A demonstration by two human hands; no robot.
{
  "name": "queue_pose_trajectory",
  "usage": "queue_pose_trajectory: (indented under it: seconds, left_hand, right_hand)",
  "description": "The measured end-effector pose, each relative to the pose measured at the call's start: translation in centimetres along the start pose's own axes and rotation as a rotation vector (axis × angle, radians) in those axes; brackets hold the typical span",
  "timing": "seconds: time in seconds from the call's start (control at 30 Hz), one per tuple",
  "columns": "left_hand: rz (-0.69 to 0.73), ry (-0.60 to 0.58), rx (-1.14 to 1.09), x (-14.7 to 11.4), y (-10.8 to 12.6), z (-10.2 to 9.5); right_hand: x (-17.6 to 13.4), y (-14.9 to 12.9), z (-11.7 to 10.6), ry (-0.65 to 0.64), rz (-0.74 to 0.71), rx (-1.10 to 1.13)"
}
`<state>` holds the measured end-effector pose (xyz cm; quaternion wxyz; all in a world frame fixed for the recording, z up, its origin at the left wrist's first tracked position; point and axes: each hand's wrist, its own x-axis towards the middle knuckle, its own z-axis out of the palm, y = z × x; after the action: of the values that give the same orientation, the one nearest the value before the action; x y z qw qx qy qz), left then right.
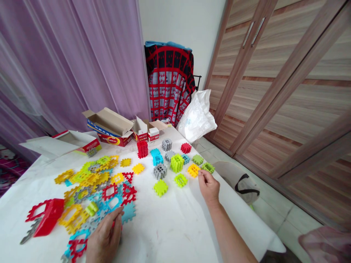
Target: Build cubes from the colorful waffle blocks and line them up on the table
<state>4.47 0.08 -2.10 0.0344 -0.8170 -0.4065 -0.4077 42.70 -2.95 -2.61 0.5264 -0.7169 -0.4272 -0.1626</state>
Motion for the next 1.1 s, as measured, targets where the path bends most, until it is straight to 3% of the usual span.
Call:
queue_pose_trajectory:
  seconds: [0.13, 0.33, 0.43, 0.73, 1.1]
  left_hand:
    - [-0.038, 0.009, -0.014, -0.1, 0.3, 0.1]
    - [-0.113, 0.023, -0.051, -0.1, 1.2, 0.0]
    - [-0.12, 0.029, -0.042, -0.1, 1.1, -0.2]
    - [-0.072, 0.037, -0.037, -0.5, 0.2, 0.2]
    - [-0.097, 0.025, -0.07, -0.5, 0.2, 0.1]
  right_hand:
    - [-1.4, -2.0, 0.7, -0.103, -0.114, 0.079]
    - [-3.6, -5.6, 2.0, -0.479, -0.128, 0.072]
    - [-4.3, -6.2, 2.3, -0.574, -0.119, 0.015]
    - [-4.2, -2.9, -0.1, -0.567, 0.162, -0.276]
    - [-2.9, -1.4, 0.6, -0.492, 0.287, -0.207]
